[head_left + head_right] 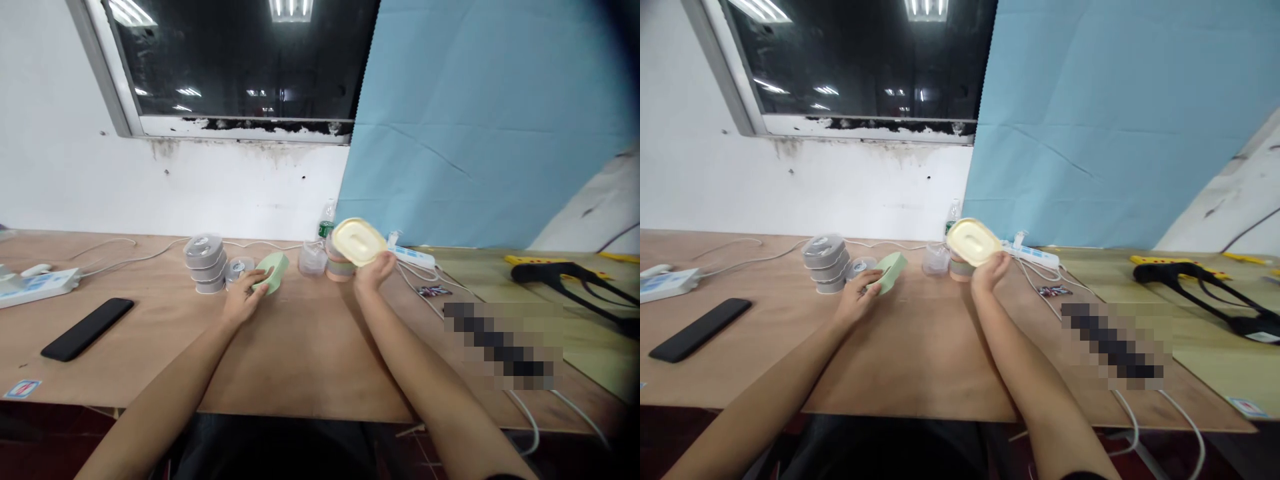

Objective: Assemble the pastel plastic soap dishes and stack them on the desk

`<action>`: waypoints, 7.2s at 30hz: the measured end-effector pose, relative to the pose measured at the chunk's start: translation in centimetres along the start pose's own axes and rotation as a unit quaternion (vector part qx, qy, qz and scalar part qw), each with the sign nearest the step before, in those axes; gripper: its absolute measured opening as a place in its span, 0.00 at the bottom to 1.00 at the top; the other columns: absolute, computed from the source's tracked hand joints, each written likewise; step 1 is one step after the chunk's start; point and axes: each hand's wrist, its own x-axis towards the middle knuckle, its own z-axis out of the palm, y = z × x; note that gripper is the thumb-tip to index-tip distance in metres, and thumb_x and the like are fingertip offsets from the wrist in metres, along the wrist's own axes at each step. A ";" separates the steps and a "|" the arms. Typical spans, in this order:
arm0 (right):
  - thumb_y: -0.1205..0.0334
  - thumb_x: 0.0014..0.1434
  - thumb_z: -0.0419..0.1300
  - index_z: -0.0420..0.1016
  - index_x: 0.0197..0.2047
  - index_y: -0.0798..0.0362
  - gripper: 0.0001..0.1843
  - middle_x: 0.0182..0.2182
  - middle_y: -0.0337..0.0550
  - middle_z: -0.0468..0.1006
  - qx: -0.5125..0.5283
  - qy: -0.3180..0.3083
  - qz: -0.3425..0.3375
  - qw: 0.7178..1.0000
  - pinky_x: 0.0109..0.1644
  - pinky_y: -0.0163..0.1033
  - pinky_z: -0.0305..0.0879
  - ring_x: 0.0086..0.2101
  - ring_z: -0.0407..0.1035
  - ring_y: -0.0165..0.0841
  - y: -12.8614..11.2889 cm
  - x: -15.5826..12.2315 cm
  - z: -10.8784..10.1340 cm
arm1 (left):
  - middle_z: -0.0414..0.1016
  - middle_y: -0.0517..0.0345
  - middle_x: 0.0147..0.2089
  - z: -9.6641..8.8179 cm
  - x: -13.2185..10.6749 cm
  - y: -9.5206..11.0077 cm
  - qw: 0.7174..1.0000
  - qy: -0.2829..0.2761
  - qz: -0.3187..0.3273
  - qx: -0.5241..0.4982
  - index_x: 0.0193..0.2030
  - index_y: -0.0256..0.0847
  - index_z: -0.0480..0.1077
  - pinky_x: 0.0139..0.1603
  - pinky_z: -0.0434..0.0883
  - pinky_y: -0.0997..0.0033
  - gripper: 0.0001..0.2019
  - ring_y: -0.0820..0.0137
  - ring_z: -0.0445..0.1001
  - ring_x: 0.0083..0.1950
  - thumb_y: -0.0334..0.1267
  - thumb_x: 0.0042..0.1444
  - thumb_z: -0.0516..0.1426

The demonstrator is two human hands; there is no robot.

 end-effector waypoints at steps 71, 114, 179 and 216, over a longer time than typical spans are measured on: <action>0.53 0.58 0.59 0.71 0.48 0.41 0.14 0.37 0.38 0.78 0.017 -0.468 -0.387 0.794 0.37 0.41 0.72 0.33 0.72 0.35 -6.9 -13.0 0.0 | 0.48 0.50 0.71 1.5 -0.7 -0.4 0.999 -0.025 0.023 0.039 0.63 0.42 0.63 0.69 0.53 0.56 0.25 0.59 0.51 0.71 0.51 0.66 0.42; 0.56 0.63 0.49 0.65 0.53 0.57 0.19 0.49 0.57 0.66 -0.151 -0.107 -0.281 0.942 0.57 0.54 0.60 0.52 0.61 0.44 1.6 -0.6 -0.6 | 0.63 0.49 0.64 1.0 -0.3 -2.2 0.957 -0.163 0.020 0.239 0.59 0.45 0.67 0.63 0.58 0.49 0.28 0.53 0.58 0.66 0.58 0.57 0.52; 0.65 0.59 0.55 0.69 0.50 0.51 0.14 0.41 0.47 0.75 0.008 -0.413 -0.464 0.783 0.47 0.47 0.67 0.42 0.68 0.38 -5.6 -10.3 0.2 | 0.66 0.49 0.62 1.1 -0.1 -3.7 0.987 0.062 -0.116 0.094 0.56 0.45 0.69 0.64 0.62 0.58 0.24 0.59 0.66 0.62 0.53 0.56 0.57; 0.59 0.65 0.48 0.74 0.49 0.51 0.16 0.40 0.48 0.69 -0.058 -0.208 -0.272 0.938 0.52 0.46 0.66 0.43 0.67 0.37 -2.1 -6.5 2.2 | 0.55 0.45 0.69 1.5 -0.2 -2.0 0.943 -0.074 -0.085 0.313 0.60 0.44 0.66 0.67 0.49 0.45 0.27 0.51 0.48 0.71 0.54 0.58 0.53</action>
